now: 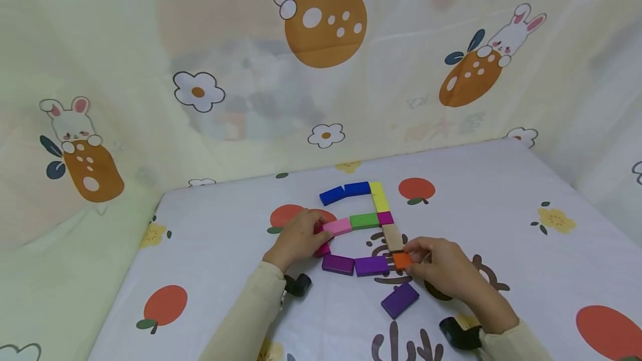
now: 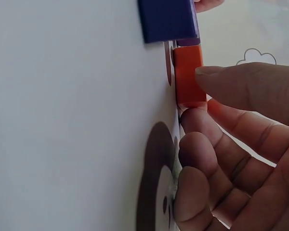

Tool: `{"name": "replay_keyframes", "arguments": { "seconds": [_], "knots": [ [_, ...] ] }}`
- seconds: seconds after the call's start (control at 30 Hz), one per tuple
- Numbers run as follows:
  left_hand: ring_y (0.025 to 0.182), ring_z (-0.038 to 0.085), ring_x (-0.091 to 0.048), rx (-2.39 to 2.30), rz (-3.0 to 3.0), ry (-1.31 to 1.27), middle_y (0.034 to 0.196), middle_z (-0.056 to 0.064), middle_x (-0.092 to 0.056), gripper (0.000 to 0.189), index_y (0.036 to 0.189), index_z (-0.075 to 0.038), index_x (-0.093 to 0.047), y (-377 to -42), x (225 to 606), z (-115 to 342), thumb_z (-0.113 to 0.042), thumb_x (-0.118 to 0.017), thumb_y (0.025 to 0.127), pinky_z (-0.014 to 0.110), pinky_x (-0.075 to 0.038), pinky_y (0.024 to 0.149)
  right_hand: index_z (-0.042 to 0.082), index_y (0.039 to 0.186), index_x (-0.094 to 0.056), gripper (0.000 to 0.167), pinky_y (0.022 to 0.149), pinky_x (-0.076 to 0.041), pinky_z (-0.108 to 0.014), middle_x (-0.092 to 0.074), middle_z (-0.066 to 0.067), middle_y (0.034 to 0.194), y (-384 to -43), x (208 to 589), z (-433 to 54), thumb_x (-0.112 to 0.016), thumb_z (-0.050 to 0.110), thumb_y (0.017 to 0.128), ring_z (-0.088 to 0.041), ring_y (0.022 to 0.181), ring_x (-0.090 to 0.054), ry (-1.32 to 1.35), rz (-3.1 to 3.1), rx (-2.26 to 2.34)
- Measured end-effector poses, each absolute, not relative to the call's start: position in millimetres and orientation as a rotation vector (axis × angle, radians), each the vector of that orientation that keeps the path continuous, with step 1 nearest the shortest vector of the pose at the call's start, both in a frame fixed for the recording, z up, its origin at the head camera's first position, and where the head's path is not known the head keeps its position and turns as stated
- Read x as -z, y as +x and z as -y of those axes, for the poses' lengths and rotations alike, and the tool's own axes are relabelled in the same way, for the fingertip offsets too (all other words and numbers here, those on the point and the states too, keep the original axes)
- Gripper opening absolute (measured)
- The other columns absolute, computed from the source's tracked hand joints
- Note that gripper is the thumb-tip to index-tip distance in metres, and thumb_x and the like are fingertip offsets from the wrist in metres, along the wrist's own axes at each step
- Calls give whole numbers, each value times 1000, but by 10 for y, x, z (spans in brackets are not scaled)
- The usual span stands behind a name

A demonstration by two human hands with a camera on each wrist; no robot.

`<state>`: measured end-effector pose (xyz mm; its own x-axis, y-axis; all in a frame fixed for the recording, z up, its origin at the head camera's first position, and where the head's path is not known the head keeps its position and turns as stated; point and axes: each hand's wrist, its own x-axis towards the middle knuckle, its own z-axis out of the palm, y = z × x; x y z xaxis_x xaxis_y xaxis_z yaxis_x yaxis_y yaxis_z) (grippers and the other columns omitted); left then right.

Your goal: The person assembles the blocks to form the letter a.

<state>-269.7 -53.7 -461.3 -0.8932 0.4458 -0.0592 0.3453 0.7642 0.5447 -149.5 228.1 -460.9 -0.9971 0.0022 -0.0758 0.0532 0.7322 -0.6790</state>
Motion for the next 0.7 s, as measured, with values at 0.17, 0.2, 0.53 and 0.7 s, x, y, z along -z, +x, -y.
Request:
{"name": "replay_keyframes", "arguments": {
  "seconds": [0.17,0.2,0.53,0.7],
  "knots": [
    [102,17,-54,-807,-2775,608,106,0,-60,30,126,-17,-71,-2699,4614,527,-31,-73,99,36,-52,84,8,117,-75,33,69,-48,-34,-67,0,88,-1491,4597,-2270,-81,8,85,-19,79,-57,67,-2838,1154],
    [102,17,-54,-807,-2774,604,106,0,-60,30,126,-17,-71,-2699,4616,525,-31,-73,99,36,-52,83,8,117,-75,32,69,-48,-34,-67,0,88,-1489,4595,-2268,-81,9,85,-19,79,-57,72,-2836,1155],
    [106,19,-55,-808,-2797,589,111,1,-63,32,127,-15,-70,-2676,4627,505,-31,-73,99,38,-54,89,8,113,-76,30,70,-50,-34,-68,1,87,-1491,4599,-2240,-83,10,85,-17,80,-59,96,-2834,1158],
    [106,18,-55,-807,-2808,606,112,1,-63,32,126,-15,-70,-2683,4632,499,-30,-73,99,38,-54,89,8,111,-76,29,71,-49,-34,-67,1,85,-1502,4607,-2234,-84,12,84,-17,80,-58,115,-2840,1157]
  ]
}}
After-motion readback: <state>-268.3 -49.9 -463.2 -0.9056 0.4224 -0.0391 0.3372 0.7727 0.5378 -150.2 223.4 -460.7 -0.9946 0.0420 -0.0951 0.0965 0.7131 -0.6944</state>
